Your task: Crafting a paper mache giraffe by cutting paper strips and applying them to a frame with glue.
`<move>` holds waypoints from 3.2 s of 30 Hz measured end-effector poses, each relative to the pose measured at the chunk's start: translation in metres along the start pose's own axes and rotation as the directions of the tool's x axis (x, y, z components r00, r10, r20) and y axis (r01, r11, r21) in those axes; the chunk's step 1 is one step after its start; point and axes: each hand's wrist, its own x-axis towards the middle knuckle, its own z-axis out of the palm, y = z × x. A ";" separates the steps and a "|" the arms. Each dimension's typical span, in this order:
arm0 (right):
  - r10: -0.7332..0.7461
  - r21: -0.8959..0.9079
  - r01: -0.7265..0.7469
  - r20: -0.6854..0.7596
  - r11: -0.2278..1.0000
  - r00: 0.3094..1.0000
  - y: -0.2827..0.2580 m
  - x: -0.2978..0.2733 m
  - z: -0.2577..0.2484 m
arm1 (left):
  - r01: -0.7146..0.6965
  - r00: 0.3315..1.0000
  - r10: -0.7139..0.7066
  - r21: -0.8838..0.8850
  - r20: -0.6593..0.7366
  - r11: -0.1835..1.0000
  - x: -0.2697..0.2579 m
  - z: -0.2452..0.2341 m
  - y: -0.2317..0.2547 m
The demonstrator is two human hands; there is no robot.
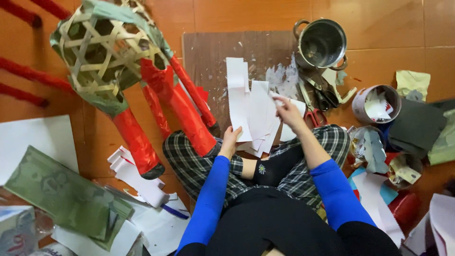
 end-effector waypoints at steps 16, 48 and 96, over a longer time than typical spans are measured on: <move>-0.083 -0.680 0.112 0.076 0.724 0.994 -0.013 0.012 0.087 | 0.045 0.998 -0.047 -0.070 -0.030 0.996 0.014 -0.001 -0.045; -0.100 -0.581 0.130 0.084 0.804 0.991 0.006 -0.084 0.049 | 0.350 0.931 -0.255 -0.446 0.260 0.824 -0.095 -0.029 -0.084; -0.727 0.448 0.616 0.120 0.648 0.677 -0.131 -0.174 -0.011 | -0.497 0.205 0.940 -0.799 0.272 0.339 -0.303 0.032 0.258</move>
